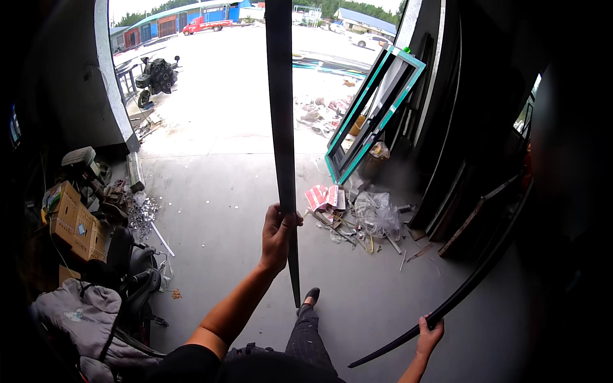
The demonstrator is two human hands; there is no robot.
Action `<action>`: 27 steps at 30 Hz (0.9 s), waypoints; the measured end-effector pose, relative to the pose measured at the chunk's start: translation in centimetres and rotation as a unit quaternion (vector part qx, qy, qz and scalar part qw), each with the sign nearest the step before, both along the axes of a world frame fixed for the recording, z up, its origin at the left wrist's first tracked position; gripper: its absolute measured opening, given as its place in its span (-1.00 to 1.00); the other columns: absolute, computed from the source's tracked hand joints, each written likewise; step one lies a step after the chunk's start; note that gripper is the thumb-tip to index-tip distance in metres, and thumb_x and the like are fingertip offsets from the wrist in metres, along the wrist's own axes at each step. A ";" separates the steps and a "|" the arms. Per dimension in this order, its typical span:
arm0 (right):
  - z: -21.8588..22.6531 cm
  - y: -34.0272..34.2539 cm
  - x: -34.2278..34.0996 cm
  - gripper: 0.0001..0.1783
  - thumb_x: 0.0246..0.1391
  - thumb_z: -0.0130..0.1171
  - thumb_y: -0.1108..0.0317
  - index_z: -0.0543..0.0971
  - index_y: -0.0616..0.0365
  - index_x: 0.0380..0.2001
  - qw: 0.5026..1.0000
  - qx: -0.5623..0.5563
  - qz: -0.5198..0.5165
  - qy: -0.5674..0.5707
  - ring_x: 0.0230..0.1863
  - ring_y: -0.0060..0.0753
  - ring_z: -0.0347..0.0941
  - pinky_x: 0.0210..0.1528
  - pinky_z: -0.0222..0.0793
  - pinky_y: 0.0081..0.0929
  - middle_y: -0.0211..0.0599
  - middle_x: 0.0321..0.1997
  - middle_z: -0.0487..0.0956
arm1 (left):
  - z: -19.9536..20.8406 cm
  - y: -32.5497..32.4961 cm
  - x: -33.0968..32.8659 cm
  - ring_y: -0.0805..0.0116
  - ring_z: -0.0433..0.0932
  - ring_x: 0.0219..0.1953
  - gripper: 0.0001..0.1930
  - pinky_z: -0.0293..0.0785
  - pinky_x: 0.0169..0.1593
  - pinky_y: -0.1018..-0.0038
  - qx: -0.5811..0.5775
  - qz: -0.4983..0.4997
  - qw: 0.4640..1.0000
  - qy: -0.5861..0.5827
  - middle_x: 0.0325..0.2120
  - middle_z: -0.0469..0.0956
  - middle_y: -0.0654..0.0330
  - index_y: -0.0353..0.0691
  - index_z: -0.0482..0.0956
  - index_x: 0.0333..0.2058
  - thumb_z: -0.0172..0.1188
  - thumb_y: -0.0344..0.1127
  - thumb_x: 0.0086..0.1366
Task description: The person operates a cutting machine to process strips and then fits them into a metal frame by hand.
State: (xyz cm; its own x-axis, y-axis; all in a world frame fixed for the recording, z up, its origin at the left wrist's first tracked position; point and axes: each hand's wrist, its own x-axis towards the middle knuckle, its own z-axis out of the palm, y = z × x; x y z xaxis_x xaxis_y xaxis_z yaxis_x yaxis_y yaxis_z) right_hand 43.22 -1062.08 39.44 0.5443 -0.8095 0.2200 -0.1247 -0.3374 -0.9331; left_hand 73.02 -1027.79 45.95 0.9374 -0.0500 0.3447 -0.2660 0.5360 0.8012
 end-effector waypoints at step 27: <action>5.0 -12.8 103.8 -0.75 -0.02 0.33 0.54 0.58 0.24 -0.22 0.974 0.013 0.216 -0.060 -0.23 -0.63 0.47 -0.12 0.39 -0.63 -0.41 -0.23 0.61 | 2.2 -6.3 87.4 0.47 0.36 -0.31 -0.63 0.32 -0.16 0.50 0.114 0.053 0.991 -0.041 -0.36 0.39 0.24 -0.22 0.38 -0.13 -0.02 0.01 0.45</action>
State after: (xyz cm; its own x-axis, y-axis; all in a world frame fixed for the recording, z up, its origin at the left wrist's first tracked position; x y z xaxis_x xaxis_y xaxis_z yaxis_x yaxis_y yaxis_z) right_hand 147.01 -1074.87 44.42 0.8069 -0.5166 0.2863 0.1350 -0.3105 -0.9409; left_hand 160.39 -1034.04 48.12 0.9109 -0.0385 0.4108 -0.3801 0.3085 0.8720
